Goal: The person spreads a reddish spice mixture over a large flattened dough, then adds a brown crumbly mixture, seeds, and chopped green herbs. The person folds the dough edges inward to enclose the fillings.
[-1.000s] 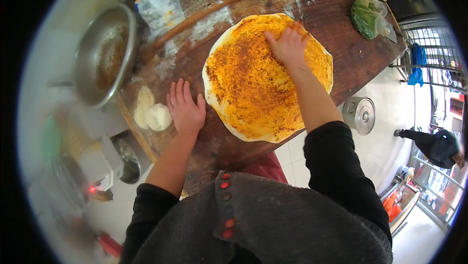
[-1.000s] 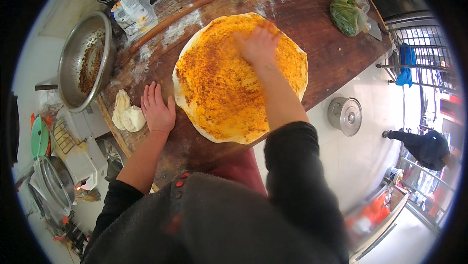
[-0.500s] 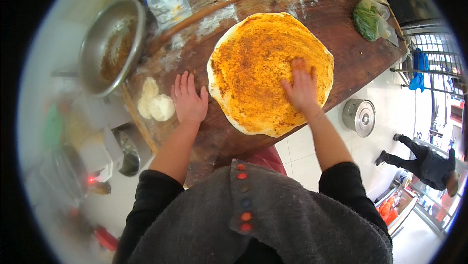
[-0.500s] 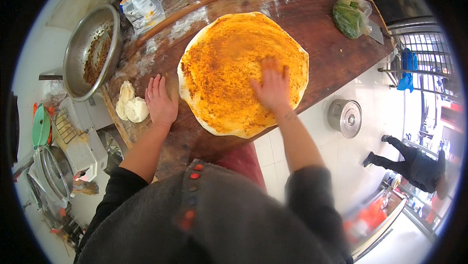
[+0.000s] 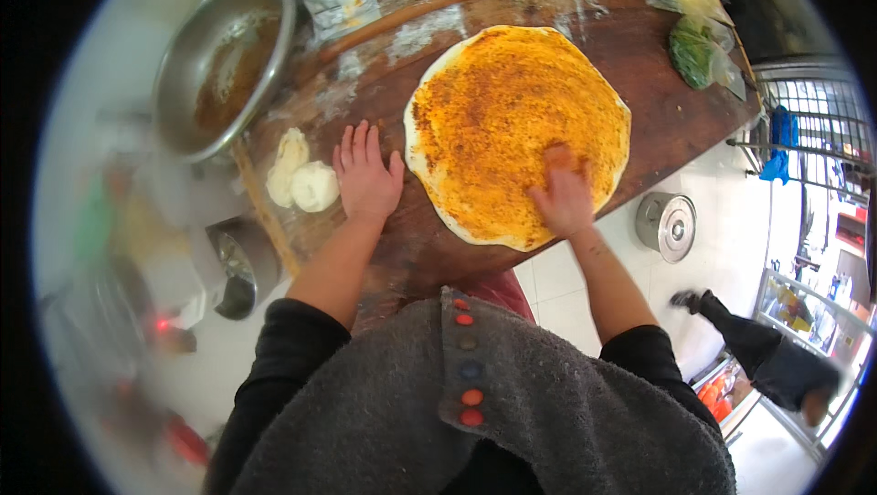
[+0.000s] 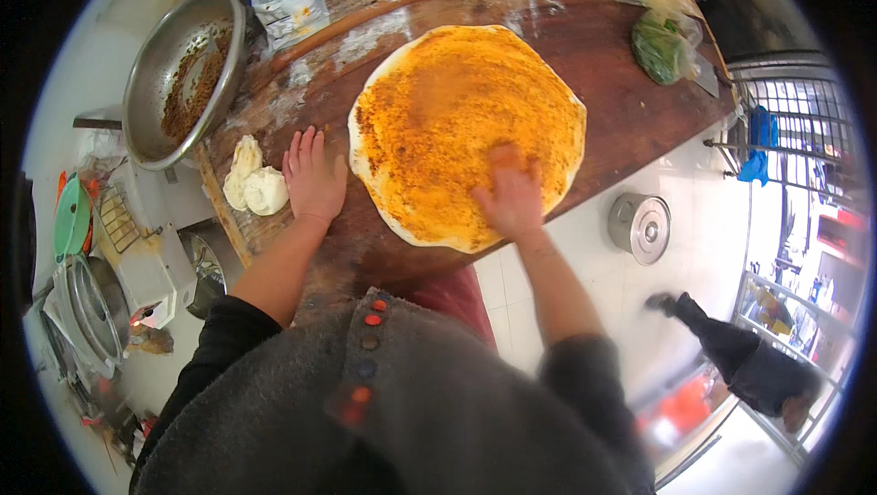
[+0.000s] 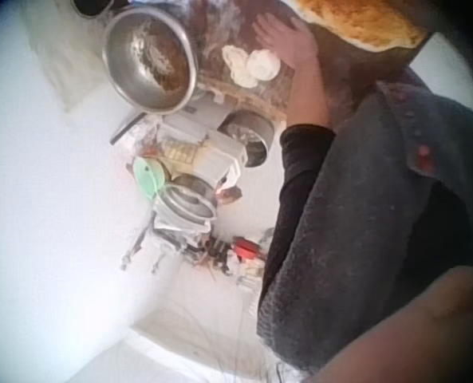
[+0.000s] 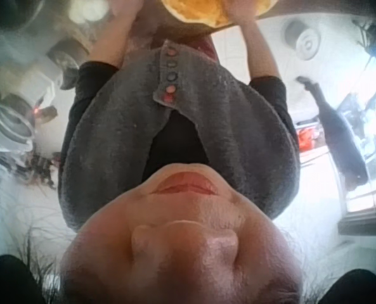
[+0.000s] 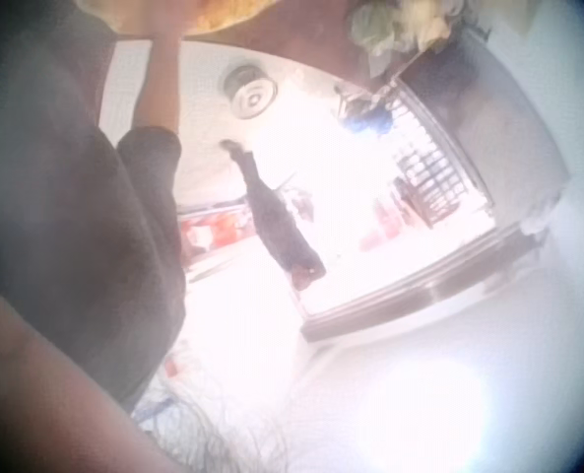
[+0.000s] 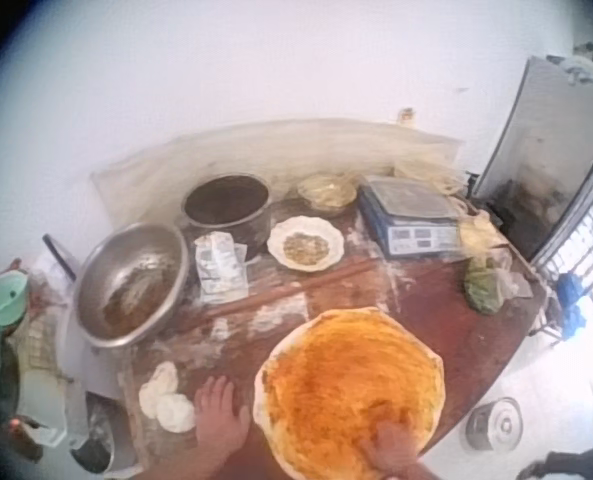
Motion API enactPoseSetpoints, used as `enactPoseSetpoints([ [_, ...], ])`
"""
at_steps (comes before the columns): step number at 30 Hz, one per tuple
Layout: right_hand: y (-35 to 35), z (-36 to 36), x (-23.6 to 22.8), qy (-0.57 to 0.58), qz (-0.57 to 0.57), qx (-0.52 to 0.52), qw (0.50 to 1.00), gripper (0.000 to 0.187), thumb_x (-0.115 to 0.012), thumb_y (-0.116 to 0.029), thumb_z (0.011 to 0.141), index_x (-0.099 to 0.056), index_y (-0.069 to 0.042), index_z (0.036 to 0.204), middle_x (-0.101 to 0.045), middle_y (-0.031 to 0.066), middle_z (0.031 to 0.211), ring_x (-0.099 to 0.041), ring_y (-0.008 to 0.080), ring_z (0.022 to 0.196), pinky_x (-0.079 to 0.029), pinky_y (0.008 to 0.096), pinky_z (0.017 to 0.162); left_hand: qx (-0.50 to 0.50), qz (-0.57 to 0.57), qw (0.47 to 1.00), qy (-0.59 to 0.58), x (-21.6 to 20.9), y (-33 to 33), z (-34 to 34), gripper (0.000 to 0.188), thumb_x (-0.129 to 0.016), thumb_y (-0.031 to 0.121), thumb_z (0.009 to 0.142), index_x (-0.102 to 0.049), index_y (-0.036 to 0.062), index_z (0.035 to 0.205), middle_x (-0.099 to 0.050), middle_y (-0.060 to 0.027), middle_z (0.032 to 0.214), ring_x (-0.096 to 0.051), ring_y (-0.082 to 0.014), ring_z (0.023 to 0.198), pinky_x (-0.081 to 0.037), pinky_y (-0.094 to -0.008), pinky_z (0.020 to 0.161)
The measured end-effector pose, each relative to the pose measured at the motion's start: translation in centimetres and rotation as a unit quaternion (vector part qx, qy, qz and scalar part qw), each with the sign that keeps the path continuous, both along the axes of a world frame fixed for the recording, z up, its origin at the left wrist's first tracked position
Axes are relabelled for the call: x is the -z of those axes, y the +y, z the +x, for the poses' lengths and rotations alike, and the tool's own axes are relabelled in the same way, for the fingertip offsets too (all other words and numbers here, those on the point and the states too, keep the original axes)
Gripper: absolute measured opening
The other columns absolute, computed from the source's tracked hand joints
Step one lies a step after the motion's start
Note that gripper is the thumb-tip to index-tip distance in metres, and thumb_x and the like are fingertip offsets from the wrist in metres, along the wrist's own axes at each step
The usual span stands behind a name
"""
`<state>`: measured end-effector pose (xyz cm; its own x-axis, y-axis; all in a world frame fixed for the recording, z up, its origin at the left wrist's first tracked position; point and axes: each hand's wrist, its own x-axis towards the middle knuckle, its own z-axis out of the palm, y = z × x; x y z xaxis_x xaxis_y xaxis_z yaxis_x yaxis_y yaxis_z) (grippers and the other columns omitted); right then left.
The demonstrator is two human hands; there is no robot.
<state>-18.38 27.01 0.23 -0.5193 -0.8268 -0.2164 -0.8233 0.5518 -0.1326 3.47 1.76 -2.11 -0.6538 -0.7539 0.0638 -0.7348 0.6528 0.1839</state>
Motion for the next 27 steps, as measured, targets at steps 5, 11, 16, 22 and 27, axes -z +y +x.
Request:
enactPoseSetpoints([
  [5, -9.5, -7.0, 2.1, 0.094, -0.093, 0.225, 0.965, 0.077, -0.035, -0.055, 0.097, -0.03, 0.005, 0.145, -0.026, 0.0226, 0.154, -0.018, 0.0321, 0.146, -0.008, 0.0576, 0.115, 0.007, -0.012, 0.999, 0.03, 0.1, 0.0, 0.1, 0.057, -0.051, 0.037, 0.092, -0.045, 0.003, 0.137, -0.037, -0.0097, 0.148, -0.026, -0.0297, 0.142, -0.018, -0.0501, 0.116],
  [11, -21.8, -2.4, 2.1, 0.086, -0.095, 0.108, 0.986, 0.077, -0.034, -0.057, 0.096, -0.037, 0.005, 0.141, -0.03, 0.0215, 0.153, -0.02, 0.0342, 0.145, -0.01, 0.0586, 0.115, 0.014, -0.017, 0.999, 0.031, 0.1, 0.1, 0.2, 0.057, -0.048, 0.037, 0.093, -0.044, 0.0021, 0.137, -0.036, -0.0104, 0.149, -0.024, -0.0294, 0.143, -0.016, -0.0498, 0.117],
  [16, -19.6, 6.7, 2.5, 0.096, -0.125, -0.079, 0.984, 0.076, -0.038, -0.056, 0.095, -0.035, 0.003, 0.143, -0.034, 0.0185, 0.151, -0.025, 0.0321, 0.143, -0.013, 0.0545, 0.116, 0.006, -0.021, 1.0, 0.003, 0.2, 0.3, 0.2, 0.056, -0.046, 0.037, 0.095, -0.042, 0.004, 0.139, -0.035, -0.0084, 0.15, -0.024, -0.0277, 0.143, -0.016, -0.0471, 0.117],
  [22, -5.6, 9.3, 0.2, -0.043, -0.116, -0.223, 0.967, 0.065, -0.047, -0.044, 0.095, -0.036, -0.005, 0.145, -0.038, 0.0136, 0.149, -0.027, 0.0278, 0.143, -0.015, 0.0528, 0.116, -0.016, 0.004, 0.999, -0.04, -0.4, 0.2, -0.1, 0.058, -0.043, 0.04, 0.096, -0.039, 0.0075, 0.143, -0.032, -0.0049, 0.153, -0.02, -0.0231, 0.145, -0.012, -0.0427, 0.12],
  [27, 2.2, 0.9, 0.7, 0.036, -0.027, -0.051, 0.998, 0.065, -0.047, -0.042, 0.094, -0.031, -0.01, 0.149, -0.034, 0.0118, 0.152, -0.024, 0.0268, 0.145, -0.01, 0.0512, 0.118, -0.006, -0.001, 1.0, -0.017, -0.4, 0.2, -0.1, 0.057, -0.045, 0.039, 0.095, -0.04, 0.0065, 0.142, -0.033, -0.0069, 0.152, -0.022, -0.0248, 0.144, -0.015, -0.045, 0.119],
])
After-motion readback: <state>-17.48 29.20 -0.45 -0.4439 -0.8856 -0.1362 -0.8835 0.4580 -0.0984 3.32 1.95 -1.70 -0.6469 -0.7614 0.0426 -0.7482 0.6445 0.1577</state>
